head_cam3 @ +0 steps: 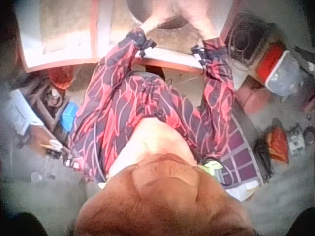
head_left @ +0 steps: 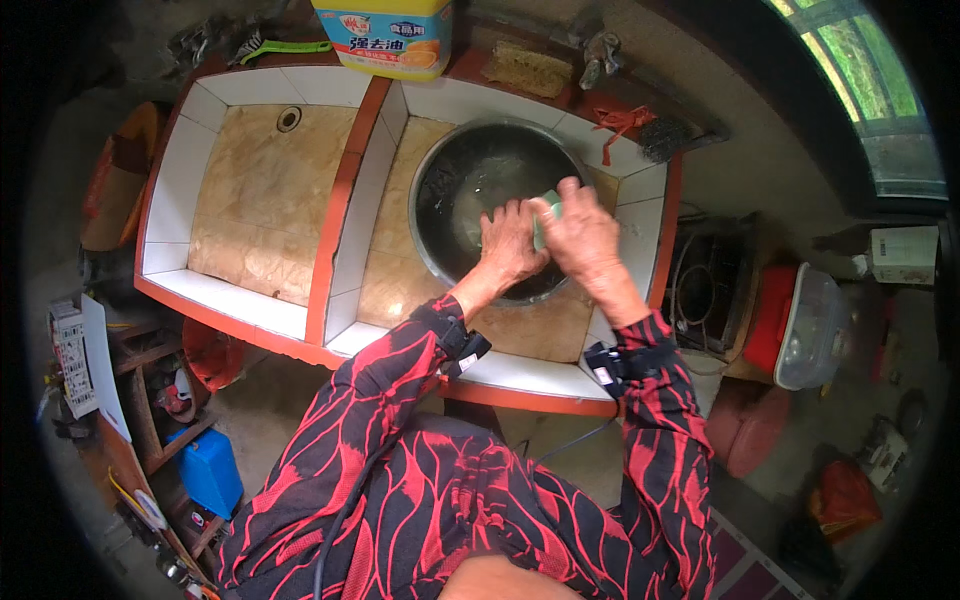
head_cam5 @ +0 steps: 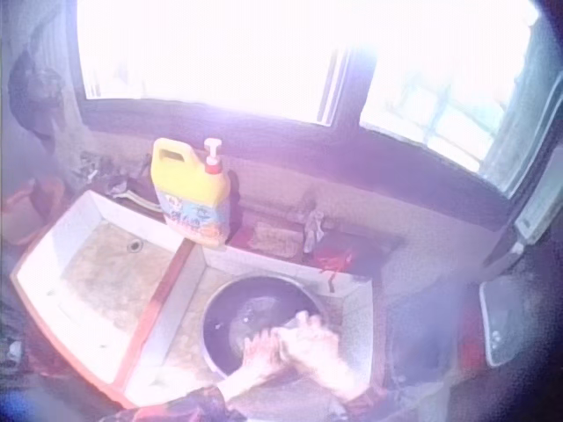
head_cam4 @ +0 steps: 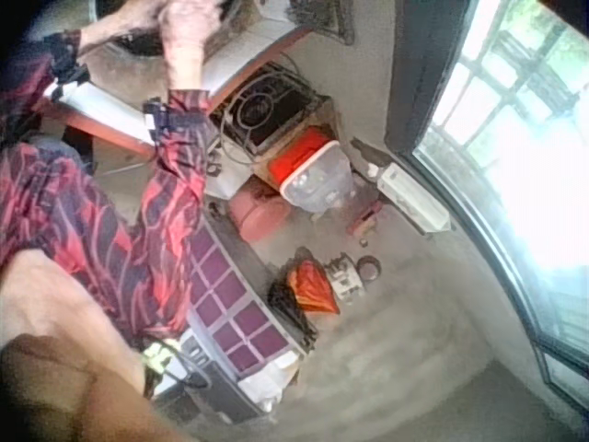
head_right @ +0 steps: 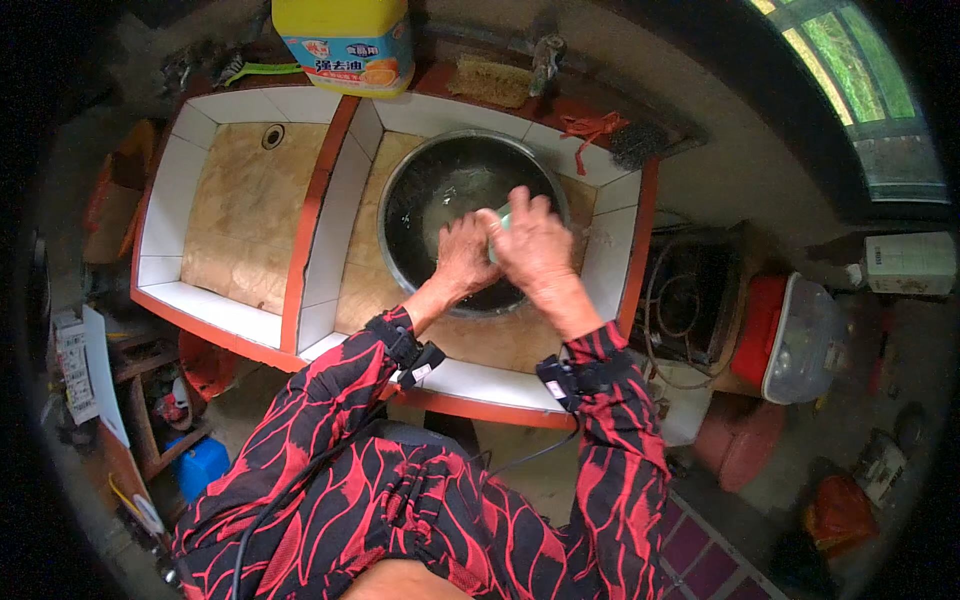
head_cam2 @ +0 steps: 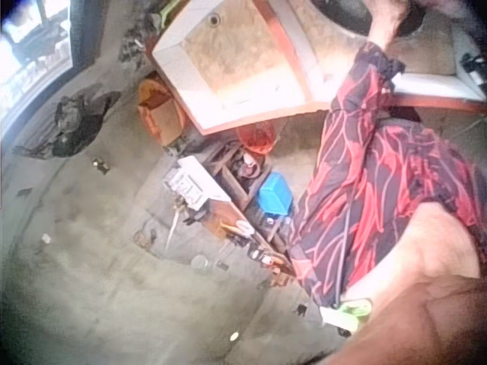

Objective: The person washes a pump dispenser in a basin of water, rinses the tube, reassembles the pump components, and uses a knife to scrape or clean a green part of the dispenser assembly.

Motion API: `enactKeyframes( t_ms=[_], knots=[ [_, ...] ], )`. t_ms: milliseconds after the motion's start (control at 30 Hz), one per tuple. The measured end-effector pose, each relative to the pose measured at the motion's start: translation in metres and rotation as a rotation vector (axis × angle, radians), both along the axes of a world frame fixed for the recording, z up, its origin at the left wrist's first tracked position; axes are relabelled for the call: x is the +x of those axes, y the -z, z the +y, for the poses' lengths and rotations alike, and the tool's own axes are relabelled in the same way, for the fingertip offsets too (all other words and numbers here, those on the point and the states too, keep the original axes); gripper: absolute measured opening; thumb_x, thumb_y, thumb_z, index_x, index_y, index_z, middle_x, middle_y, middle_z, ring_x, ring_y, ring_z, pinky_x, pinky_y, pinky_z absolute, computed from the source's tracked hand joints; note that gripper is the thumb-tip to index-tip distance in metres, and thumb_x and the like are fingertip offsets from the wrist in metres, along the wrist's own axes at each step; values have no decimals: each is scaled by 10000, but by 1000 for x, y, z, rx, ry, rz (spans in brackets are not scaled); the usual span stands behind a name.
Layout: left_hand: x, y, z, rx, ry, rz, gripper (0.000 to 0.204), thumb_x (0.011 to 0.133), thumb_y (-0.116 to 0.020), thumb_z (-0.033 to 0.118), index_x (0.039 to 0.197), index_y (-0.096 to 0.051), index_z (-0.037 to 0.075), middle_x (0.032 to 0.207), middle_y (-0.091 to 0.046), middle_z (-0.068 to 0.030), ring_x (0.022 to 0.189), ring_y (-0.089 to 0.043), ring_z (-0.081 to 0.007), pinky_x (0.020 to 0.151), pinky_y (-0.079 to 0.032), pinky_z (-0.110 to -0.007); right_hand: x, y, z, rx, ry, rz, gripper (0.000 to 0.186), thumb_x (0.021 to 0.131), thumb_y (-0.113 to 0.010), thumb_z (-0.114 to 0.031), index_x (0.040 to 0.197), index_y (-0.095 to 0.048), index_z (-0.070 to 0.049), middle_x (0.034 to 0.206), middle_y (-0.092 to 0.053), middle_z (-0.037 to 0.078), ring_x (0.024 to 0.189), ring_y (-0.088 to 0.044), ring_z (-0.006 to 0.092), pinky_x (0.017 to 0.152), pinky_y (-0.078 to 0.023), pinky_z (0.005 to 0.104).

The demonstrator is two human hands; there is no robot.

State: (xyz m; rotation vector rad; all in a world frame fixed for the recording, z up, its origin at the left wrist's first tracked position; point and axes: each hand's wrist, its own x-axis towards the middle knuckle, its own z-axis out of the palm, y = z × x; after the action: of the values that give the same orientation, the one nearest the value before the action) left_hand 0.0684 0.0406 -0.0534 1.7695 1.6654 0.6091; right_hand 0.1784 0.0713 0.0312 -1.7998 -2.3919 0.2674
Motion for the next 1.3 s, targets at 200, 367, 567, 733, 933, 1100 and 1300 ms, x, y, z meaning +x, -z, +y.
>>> enactKeyframes(
  t_ms=[200, 367, 567, 733, 933, 1100, 1300],
  knots=[
    [29, 26, 9, 418, -255, -9, 332, 739, -621, 252, 1025, -567, 92, 930, -600, -93, 881, -603, -279, 723, -458, -427, 5, 34, 0, 347, -190, -140, 242, 881, -577, -313, 784, -546, -94, 665, -579, 94, 527, -622, 256, 442, -517, 361],
    [28, 30, 16, 545, -132, -53, 229, 669, -667, 261, 816, -565, 117, 735, -606, -63, 666, -622, -264, 569, -474, -382, 28, 24, 15, 377, -613, -236, 220, 831, -603, -270, 826, -534, -61, 651, -528, 70, 495, -568, 211, 434, -477, 313],
    [28, 30, 11, 546, -55, -158, 310, 640, -712, 294, 862, -600, 108, 765, -630, -89, 677, -634, -289, 594, -506, -389, 43, 13, 24, 352, -917, -262, 240, 827, -592, -269, 832, -537, -35, 653, -519, 81, 516, -563, 198, 455, -452, 309],
    [32, 25, 28, 538, -88, -234, 355, 652, -722, 289, 934, -628, 96, 794, -644, -112, 689, -645, -305, 590, -517, -401, 23, 2, 11, 420, -366, -123, 339, 788, -649, -292, 970, -552, -22, 675, -540, 89, 576, -564, 292, 581, -488, 402],
    [34, 22, 29, 488, -233, -176, 221, 691, -674, 279, 791, -592, 100, 731, -631, -103, 639, -642, -301, 565, -515, -396, 26, 6, 4, -280, 202, -49, 732, 809, -503, -684, 958, -544, 32, 885, -656, 275, 855, -627, 477, 739, -479, 541],
    [26, 25, 26, 545, -88, -166, 232, 677, -682, 276, 807, -601, 102, 717, -626, -93, 635, -641, -291, 573, -513, -395, 35, 2, 10, -284, 17, 79, 537, 758, -612, -571, 864, -608, -44, 799, -657, 225, 787, -636, 418, 680, -504, 482],
    [27, 31, 15, 572, 73, -186, 330, 635, -721, 291, 872, -611, 90, 767, -623, -101, 698, -636, -297, 636, -513, -392, 44, -22, 37, -265, -681, -229, 414, 708, -691, -422, 909, -594, -73, 845, -612, 156, 786, -619, 340, 681, -504, 432]
  ],
)
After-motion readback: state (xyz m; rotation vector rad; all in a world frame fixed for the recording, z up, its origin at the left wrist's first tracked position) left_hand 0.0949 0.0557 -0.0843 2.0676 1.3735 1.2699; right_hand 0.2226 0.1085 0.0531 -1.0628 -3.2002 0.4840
